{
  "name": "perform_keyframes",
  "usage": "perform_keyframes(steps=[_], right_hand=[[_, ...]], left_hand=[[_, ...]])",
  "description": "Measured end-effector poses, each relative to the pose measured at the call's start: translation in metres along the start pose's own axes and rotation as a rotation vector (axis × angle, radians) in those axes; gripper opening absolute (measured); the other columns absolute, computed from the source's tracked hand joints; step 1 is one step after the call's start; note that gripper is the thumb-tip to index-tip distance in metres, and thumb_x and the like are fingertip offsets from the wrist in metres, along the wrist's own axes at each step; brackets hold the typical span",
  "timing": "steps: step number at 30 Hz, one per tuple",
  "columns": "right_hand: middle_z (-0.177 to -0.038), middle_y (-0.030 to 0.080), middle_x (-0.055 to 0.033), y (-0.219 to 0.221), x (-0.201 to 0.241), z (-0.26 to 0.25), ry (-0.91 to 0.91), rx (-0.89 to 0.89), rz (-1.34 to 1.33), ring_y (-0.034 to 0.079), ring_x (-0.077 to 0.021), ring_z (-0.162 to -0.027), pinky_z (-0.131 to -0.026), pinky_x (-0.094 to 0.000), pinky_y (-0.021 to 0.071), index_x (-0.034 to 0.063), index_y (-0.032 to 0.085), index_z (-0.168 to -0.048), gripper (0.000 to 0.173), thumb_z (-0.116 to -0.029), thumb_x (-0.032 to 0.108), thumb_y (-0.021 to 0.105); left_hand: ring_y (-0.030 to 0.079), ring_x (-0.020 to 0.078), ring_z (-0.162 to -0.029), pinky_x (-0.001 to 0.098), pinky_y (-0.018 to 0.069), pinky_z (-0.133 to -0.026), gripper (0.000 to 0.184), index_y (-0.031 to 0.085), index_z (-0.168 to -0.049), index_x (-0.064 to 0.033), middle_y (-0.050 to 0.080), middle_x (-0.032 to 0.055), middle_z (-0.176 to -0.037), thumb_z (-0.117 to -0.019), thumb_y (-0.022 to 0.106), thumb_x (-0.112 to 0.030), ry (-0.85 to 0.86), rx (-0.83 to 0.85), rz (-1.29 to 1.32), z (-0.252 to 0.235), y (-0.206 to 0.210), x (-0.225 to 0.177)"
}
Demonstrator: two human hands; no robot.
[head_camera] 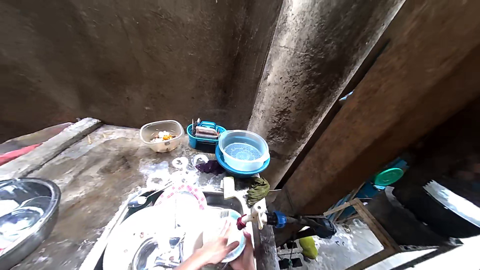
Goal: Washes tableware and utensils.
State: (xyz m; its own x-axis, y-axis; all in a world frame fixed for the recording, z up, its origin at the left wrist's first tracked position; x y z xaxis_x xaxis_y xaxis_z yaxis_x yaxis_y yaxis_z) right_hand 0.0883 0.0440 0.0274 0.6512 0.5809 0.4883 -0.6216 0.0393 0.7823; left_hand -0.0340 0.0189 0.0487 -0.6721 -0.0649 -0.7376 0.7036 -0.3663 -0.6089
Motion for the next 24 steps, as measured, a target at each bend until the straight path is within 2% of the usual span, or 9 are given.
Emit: perform_keyframes(steps=[2, 4, 6, 9, 12, 15, 18, 19, 24], right_hand=[[-0.097, 0.064, -0.0056, 0.023, 0.005, 0.004, -0.086, -0.074, 0.200, 0.063, -0.0089, -0.086, -0.076, -0.0274, 0.0540, 0.0021, 0.051, -0.122, 0.037, -0.1073, 0.022, 0.023], [-0.091, 0.056, -0.0084, 0.040, 0.023, 0.014, -0.201, -0.134, 0.361, 0.053, -0.0063, -0.079, -0.072, -0.0205, 0.0467, -0.0094, 0.052, -0.115, 0.029, -0.1088, 0.005, 0.027], [-0.082, 0.065, 0.0001, 0.018, 0.027, 0.003, -0.235, -0.094, 0.247, 0.064, -0.0028, -0.074, -0.066, -0.0210, 0.0556, 0.0042, 0.053, -0.108, 0.033, -0.1076, 0.019, 0.024], [-0.095, 0.070, -0.0072, -0.001, 0.029, -0.007, -0.155, -0.061, 0.097, 0.071, -0.0155, -0.085, -0.074, -0.0354, 0.0611, 0.0060, 0.053, -0.120, 0.040, -0.1067, 0.031, 0.024], [-0.089, 0.067, -0.0045, 0.008, 0.017, -0.009, -0.103, -0.061, 0.116, 0.068, -0.0128, -0.079, -0.070, -0.0325, 0.0588, 0.0077, 0.053, -0.113, 0.036, -0.1061, 0.028, 0.024], [-0.068, 0.062, 0.0056, 0.010, 0.017, -0.011, -0.158, -0.025, 0.153, 0.063, -0.0026, -0.060, -0.057, -0.0209, 0.0549, 0.0132, 0.054, -0.094, 0.038, -0.1080, 0.022, 0.020], [-0.085, 0.069, -0.0042, 0.007, 0.022, -0.006, -0.095, -0.018, 0.097, 0.069, -0.0129, -0.077, -0.069, -0.0322, 0.0604, 0.0077, 0.055, -0.108, 0.038, -0.1058, 0.029, 0.023], [-0.088, 0.068, -0.0055, 0.008, 0.022, -0.006, -0.098, -0.022, 0.115, 0.069, -0.0140, -0.079, -0.070, -0.0335, 0.0602, 0.0067, 0.053, -0.111, 0.037, -0.1060, 0.029, 0.024], [-0.077, 0.068, 0.0011, 0.014, 0.021, -0.008, -0.124, 0.007, 0.133, 0.068, -0.0075, -0.071, -0.064, -0.0266, 0.0591, 0.0108, 0.056, -0.100, 0.039, -0.1066, 0.028, 0.021]], left_hand=[[0.033, 0.0407, -0.150, 0.0552, 0.0247, -0.123, 0.069, 0.042, -0.151, 0.0056, 0.037, 0.0290, -0.158, -0.1078, 0.041, -0.048, -0.062, -0.082, 0.154, -0.010, 0.016, -0.021], [0.039, 0.0385, -0.146, 0.0532, 0.0282, -0.122, 0.061, 0.042, -0.151, 0.0042, 0.042, 0.0268, -0.156, -0.1086, 0.043, -0.039, 0.095, -0.077, 0.127, -0.008, 0.029, -0.030], [0.042, 0.0383, -0.146, 0.0572, 0.0337, -0.118, 0.064, 0.038, -0.155, 0.0010, 0.039, 0.0224, -0.160, -0.1064, 0.051, -0.038, 0.244, -0.021, -0.099, 0.005, 0.027, -0.022], [0.056, 0.0438, -0.130, 0.0605, 0.0384, -0.110, 0.065, 0.056, -0.139, 0.0044, 0.058, 0.0274, -0.139, -0.0987, 0.062, -0.046, 0.142, -0.060, -0.237, 0.003, 0.001, 0.008], [0.031, 0.0440, -0.150, 0.0573, 0.0232, -0.122, 0.076, 0.036, -0.155, 0.0061, 0.034, 0.0294, -0.160, -0.1045, 0.049, -0.049, -0.011, -0.055, -0.046, -0.006, 0.002, -0.009], [0.033, 0.0407, -0.150, 0.0557, 0.0249, -0.123, 0.067, 0.035, -0.155, 0.0039, 0.036, 0.0275, -0.160, -0.1071, 0.047, -0.041, 0.108, 0.032, 0.026, 0.005, 0.018, -0.027], [0.046, 0.0398, -0.141, 0.0563, 0.0334, -0.117, 0.069, 0.052, -0.144, 0.0034, 0.050, 0.0251, -0.150, -0.1012, 0.056, -0.050, 0.031, 0.001, -0.182, 0.009, 0.007, -0.001], [0.038, 0.0398, -0.147, 0.0556, 0.0257, -0.121, 0.077, 0.046, -0.149, 0.0043, 0.042, 0.0254, -0.157, -0.1012, 0.053, -0.055, -0.025, 0.014, -0.224, 0.007, 0.003, 0.002], [0.047, 0.0389, -0.142, 0.0590, 0.0364, -0.115, 0.066, 0.043, -0.155, -0.0042, 0.047, 0.0201, -0.156, -0.1040, 0.053, -0.045, 0.086, -0.026, -0.124, 0.012, 0.012, -0.012]])
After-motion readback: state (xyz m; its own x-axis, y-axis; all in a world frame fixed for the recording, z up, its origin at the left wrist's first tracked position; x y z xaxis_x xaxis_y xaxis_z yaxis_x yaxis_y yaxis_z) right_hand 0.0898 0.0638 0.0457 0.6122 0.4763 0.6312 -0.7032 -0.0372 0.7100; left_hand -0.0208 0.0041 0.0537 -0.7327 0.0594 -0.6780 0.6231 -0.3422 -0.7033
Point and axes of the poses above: each hand's wrist, its own z-axis away from the middle knuckle, its own y-axis out of the palm, x = y × z, the point moved 2 cm from there along -z, towards the middle knuckle
